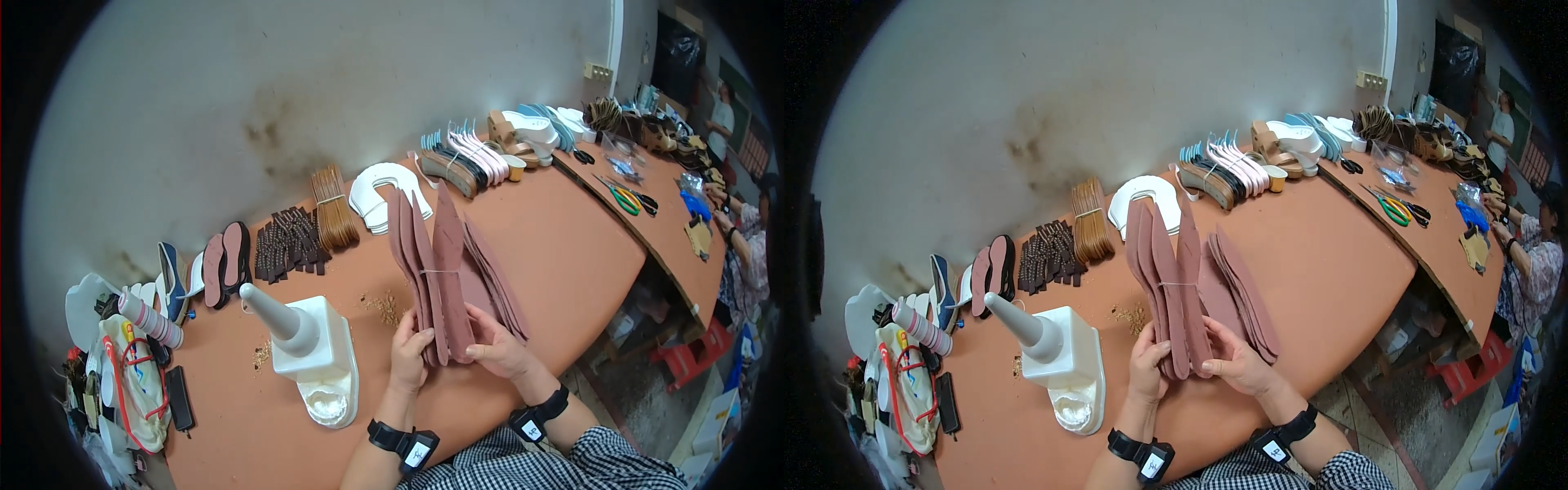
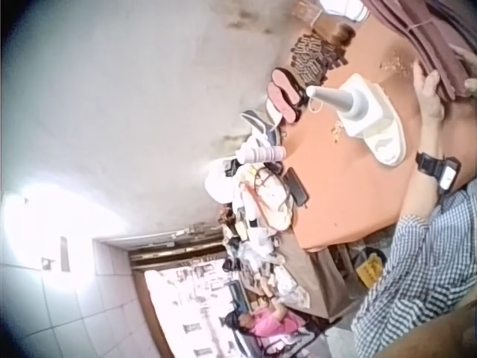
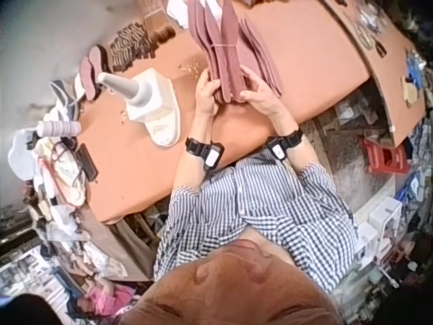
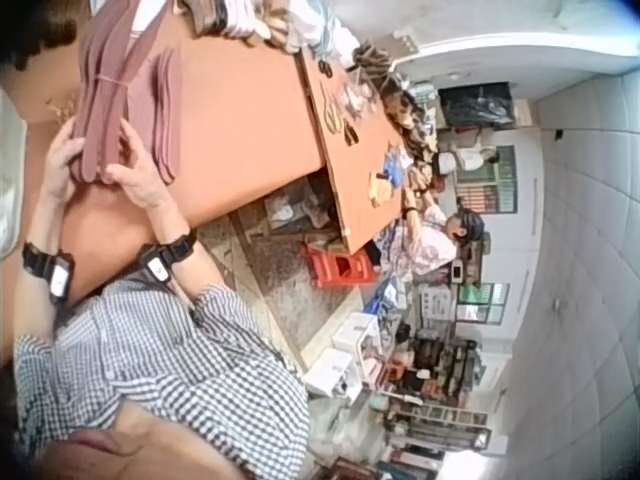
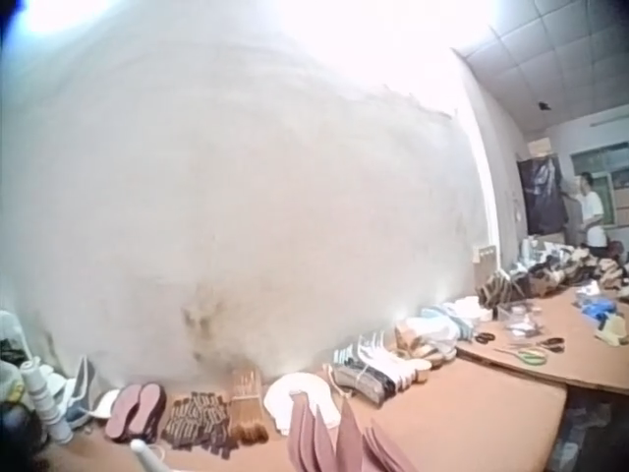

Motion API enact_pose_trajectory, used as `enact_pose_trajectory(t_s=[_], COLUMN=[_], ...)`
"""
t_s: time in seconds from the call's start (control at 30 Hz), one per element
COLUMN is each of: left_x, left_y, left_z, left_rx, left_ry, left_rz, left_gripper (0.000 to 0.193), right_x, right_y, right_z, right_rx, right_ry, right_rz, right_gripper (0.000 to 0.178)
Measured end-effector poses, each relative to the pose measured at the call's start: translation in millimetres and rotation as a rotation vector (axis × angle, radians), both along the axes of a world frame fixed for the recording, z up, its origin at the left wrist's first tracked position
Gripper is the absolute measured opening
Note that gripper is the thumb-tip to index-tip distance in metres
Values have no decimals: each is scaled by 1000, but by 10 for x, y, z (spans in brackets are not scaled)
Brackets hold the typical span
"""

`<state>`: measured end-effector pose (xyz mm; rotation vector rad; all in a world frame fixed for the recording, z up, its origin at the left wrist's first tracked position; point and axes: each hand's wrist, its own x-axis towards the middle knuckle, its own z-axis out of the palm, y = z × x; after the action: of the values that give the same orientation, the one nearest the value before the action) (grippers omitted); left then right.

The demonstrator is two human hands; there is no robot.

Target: The recorder sorts and organizes various shoe components like insoles and uppers on a worktable.

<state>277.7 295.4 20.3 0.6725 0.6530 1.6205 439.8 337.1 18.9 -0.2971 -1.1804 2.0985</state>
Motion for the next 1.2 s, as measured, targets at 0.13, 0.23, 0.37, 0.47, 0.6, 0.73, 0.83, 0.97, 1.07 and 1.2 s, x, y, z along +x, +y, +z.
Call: enact_pose_trajectory(t_s=[0.13, 0.23, 0.37, 0.47, 0.6, 0.73, 0.83, 0.97, 1.07, 1.2], left_x=[5, 13, -1, 14, 2, 53, 46, -5, 51, 63], left_y=[-10, -15, -38, -27, -16, 12, 4, -5, -26, -60], left_z=[-34, -5, 18, 22, -12, -15, -40, -39, 40, 78], left_rx=[-8, 30, 20, 16, 18, 45, 77, 15, 44, 66], left_ry=[34, 6, -53, -84, -64, 21, 87, -33, -155, -124], left_rz=[25, 16, 16, 11, 62, 140, 129, 32, 8, 72], left_gripper=[51, 50, 49, 48, 47, 46, 46, 47, 51, 56], right_x=[-25, 1, 22, 9, -84, -83, -123, -209, -281, -301], right_y=[-8, -14, -20, 11, -65, -76, 1, -87, -124, -171], right_z=[-23, 7, 10, -48, 82, 317, 360, 191, 46, 97], right_rx=[-43, -123, -165, -227, -121, -15, 185, 166, 281, 225], right_ry=[3, 3, -7, 66, -26, -353, -461, -298, -319, -352], right_rz=[-1, -16, -22, -10, -137, -67, -151, -269, -449, -473], right_gripper=[74, 73, 70, 66, 57, 48, 43, 37, 33, 27])
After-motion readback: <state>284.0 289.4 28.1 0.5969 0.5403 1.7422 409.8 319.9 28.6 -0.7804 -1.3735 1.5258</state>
